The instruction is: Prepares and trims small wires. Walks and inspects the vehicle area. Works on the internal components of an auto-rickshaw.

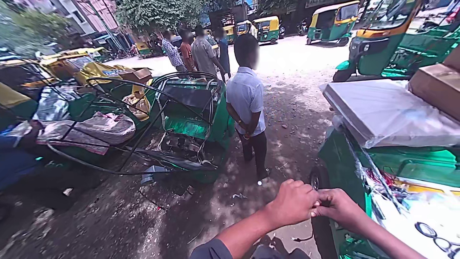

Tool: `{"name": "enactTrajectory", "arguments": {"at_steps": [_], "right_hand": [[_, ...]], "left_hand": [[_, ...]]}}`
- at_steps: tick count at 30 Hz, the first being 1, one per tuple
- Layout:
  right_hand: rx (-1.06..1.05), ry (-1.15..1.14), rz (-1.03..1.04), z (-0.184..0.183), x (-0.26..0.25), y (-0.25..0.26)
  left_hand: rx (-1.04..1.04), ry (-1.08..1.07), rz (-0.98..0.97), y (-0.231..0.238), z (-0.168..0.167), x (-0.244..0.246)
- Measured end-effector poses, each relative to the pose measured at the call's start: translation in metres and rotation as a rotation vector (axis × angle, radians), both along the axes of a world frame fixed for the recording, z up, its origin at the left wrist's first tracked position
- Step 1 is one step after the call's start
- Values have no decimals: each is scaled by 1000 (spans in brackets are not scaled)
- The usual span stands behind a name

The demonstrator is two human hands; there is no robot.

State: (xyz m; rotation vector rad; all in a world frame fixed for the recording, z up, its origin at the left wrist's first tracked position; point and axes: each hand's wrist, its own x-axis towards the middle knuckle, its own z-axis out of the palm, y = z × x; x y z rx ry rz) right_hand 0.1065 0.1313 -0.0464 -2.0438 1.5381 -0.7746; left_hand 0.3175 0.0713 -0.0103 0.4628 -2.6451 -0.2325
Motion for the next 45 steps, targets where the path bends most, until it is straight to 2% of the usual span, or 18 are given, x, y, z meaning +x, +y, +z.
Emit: {"name": "enactTrajectory", "arguments": {"at_steps": [3,9,13,19,24,28,32,35,38,41,45], "right_hand": [[37,11,-11,1,0,0],[79,-325,97,-2,1,3],[111,-347,158,-3,-7,-2],[4,-141,20,5,-2,-8],[152,90,-60,21,6,-10],[155,151,-74,20,11,-12],[172,-7,-57,8,10,-11],[184,-271,-19,-2,10,-10],[208,-489,121,-1,10,-9],[137,-463,166,-2,10,-12],[49,-361,64,0,12,-16]], "left_hand": [[13,15,-9,-1,0,-1],[22,7,-17,-7,3,0],[17,-12,0,-12,9,1],[17,-21,10,-14,10,0],[38,-38,18,-12,5,1],[65,-21,21,-9,1,1],[68,18,14,-12,0,3],[47,38,18,-16,1,6],[11,45,38,-17,4,9],[0,44,41,-18,7,12],[-17,70,36,-16,9,13]]}}
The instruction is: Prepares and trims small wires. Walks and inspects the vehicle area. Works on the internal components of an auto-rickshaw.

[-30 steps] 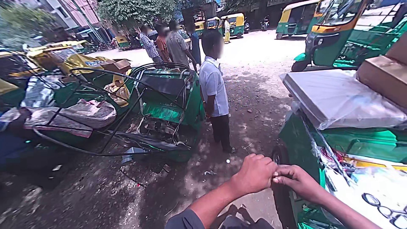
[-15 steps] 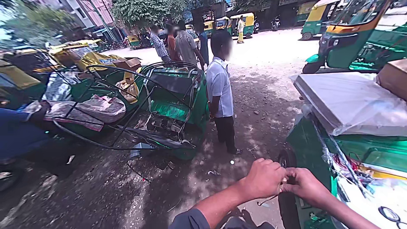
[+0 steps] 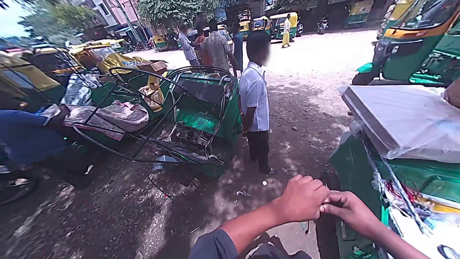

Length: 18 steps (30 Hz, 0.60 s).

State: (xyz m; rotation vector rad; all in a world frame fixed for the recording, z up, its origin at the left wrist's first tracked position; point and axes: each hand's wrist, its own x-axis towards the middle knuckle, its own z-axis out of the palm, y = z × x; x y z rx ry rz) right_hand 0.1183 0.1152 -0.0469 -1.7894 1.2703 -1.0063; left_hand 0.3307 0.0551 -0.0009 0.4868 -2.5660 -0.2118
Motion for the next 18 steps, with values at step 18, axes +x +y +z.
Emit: {"name": "enactTrajectory", "arguments": {"at_steps": [18], "right_hand": [[73,246,43,18,6,-2]], "left_hand": [[-25,-7,12,0,-5,4]]}}
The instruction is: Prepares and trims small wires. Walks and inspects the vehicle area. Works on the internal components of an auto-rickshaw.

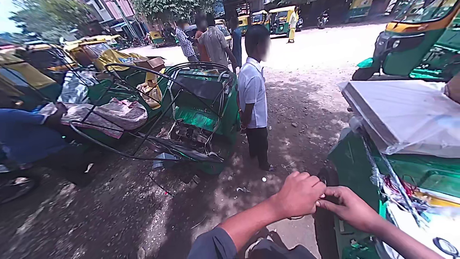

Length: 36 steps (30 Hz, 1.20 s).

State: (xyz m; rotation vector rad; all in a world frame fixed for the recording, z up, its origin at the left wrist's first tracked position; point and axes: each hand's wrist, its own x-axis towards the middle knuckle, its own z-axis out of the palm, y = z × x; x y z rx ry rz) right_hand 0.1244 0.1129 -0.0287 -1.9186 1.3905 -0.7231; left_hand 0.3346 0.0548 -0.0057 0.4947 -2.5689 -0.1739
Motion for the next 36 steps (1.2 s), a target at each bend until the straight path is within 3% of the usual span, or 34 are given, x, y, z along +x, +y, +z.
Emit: {"name": "enactTrajectory", "arguments": {"at_steps": [3,11,22,26,36], "right_hand": [[47,18,45,13,-5,-5],[-151,146,101,23,-6,-12],[-129,-153,64,7,1,-9],[-133,-119,118,9,-1,-11],[-227,77,-7,8,5,-11]], "left_hand": [[15,6,-14,0,6,2],[11,24,-4,2,12,3],[-16,64,7,-3,15,5],[-38,71,20,-7,15,7],[-15,54,10,-2,13,10]]}}
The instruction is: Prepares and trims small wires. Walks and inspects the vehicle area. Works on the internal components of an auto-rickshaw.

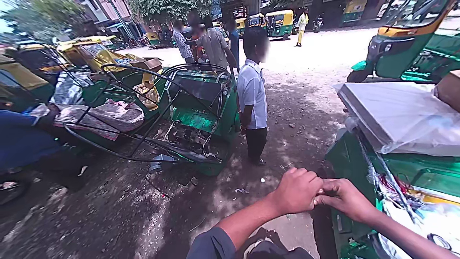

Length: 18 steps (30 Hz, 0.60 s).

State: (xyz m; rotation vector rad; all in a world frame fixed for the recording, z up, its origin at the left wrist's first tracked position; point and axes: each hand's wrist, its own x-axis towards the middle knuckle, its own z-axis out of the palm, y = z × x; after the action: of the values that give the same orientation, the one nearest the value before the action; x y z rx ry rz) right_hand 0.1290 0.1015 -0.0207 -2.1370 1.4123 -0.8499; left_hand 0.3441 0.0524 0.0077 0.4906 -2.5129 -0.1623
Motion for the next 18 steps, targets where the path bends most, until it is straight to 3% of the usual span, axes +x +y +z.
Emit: {"name": "enactTrajectory", "arguments": {"at_steps": [11,15,18], "right_hand": [[37,-1,-145,-2,14,9],[164,-146,-154,7,13,9],[212,-350,-225,4,7,21]], "left_hand": [[22,16,9,4,-3,5],[133,251,93,-4,0,19],[291,441,174,-6,-18,29]]}}
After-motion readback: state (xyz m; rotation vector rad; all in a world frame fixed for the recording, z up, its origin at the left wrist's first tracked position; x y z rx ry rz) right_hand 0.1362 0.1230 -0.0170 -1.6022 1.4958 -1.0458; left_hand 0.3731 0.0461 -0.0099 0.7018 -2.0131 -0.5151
